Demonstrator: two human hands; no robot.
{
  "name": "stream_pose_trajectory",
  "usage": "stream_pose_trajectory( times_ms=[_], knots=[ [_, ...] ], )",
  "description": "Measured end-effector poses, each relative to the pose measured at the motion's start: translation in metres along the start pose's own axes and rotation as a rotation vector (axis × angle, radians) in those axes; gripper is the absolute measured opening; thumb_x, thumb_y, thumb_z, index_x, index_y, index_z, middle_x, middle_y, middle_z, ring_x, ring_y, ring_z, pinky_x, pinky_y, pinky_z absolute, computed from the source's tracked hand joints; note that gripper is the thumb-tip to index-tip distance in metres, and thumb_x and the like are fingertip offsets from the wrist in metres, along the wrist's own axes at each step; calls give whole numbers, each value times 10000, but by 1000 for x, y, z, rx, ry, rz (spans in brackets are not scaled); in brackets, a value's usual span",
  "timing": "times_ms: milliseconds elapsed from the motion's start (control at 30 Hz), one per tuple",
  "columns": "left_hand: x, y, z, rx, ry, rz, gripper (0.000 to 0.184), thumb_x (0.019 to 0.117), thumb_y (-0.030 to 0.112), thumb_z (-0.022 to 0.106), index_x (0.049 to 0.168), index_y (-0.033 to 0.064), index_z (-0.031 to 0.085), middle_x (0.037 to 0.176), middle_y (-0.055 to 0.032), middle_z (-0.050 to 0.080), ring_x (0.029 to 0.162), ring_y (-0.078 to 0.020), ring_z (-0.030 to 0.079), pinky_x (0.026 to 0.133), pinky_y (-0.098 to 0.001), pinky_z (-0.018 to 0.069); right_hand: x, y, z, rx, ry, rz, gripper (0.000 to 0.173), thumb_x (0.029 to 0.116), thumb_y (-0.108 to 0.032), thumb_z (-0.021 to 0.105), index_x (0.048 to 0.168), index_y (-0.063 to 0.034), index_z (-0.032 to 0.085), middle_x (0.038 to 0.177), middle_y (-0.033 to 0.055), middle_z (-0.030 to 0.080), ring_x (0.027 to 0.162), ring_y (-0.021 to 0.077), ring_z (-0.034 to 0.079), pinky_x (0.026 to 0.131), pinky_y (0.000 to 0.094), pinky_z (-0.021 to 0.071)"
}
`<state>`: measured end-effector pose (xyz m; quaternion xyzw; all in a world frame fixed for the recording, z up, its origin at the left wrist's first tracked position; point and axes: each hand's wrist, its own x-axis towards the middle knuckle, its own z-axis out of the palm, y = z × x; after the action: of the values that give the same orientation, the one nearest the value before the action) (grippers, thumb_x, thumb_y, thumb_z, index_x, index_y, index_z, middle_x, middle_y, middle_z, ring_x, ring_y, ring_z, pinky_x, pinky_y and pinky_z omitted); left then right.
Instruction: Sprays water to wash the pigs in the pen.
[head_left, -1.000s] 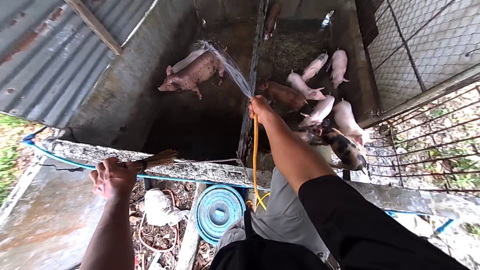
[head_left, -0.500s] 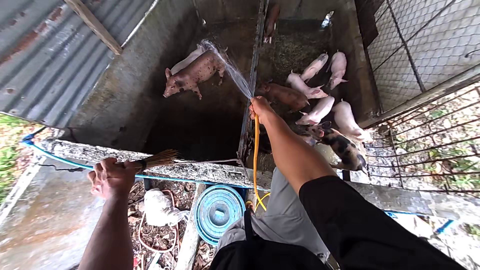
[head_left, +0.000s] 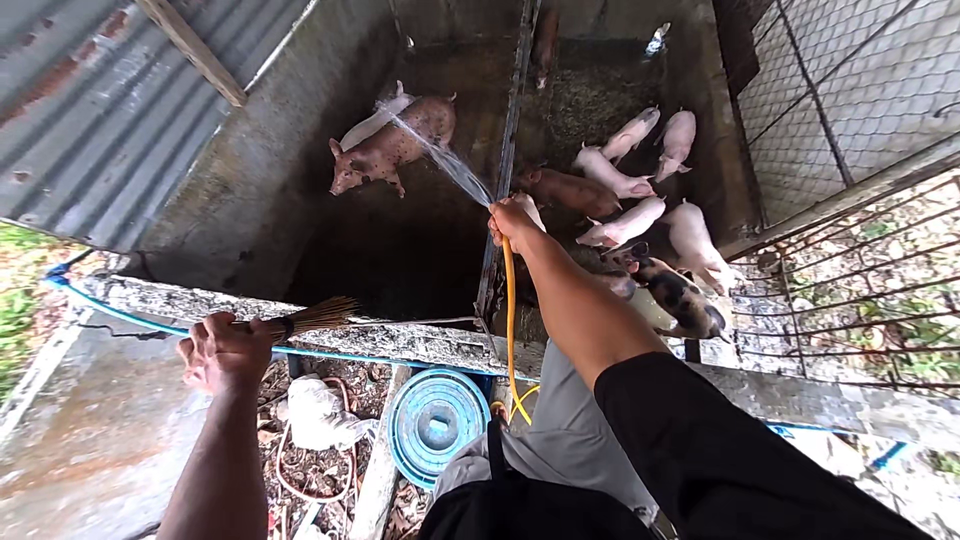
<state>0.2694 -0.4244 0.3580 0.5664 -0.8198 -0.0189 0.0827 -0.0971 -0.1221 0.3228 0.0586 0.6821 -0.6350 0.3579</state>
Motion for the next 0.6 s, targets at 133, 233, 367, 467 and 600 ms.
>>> stream_pose_trajectory(
  times_ms=[133, 233, 367, 467, 600],
  knots=[
    [-3, 3, -3, -9, -10, 15, 460, 965, 403, 625, 1304, 92, 609, 1403, -242, 561, 1357, -488, 473, 928, -721, 443, -2, 1, 0, -20, -4, -16, 158, 1105, -235, 396, 1167, -106, 460, 657, -15, 400, 451, 86, 384, 418, 241, 371],
    [-2, 3, -2, -10, -11, 16, 460, 966, 401, 633, 1305, 90, 608, 1409, -241, 558, 1367, -494, 462, 928, -722, 444, 0, 4, -3, -20, 14, 0, 158, 1108, -240, 388, 1128, -105, 469, 667, -10, 404, 455, 85, 386, 421, 237, 373],
    [-4, 8, -2, -2, -19, 33, 450, 976, 401, 626, 1304, 93, 601, 1404, -247, 555, 1361, -497, 464, 932, -724, 444, 15, 37, -22, -13, 101, 156, 220, 1080, -298, 421, 993, -112, 501, 641, -13, 404, 434, 88, 371, 410, 242, 372],
    [-5, 11, -2, -3, -29, 40, 457, 973, 403, 632, 1297, 83, 602, 1400, -259, 553, 1352, -508, 468, 922, -732, 445, 7, 49, -30, -16, 155, 279, 168, 1082, -258, 397, 1039, -112, 467, 642, -7, 383, 436, 96, 365, 411, 244, 370],
    [-9, 20, -2, -15, -34, 74, 455, 954, 391, 655, 1288, 87, 598, 1392, -260, 553, 1341, -523, 467, 892, -746, 446, 5, 60, -26, -4, 170, 361, 148, 1061, -189, 412, 953, -106, 471, 642, 0, 406, 421, 85, 359, 391, 218, 342]
  ],
)
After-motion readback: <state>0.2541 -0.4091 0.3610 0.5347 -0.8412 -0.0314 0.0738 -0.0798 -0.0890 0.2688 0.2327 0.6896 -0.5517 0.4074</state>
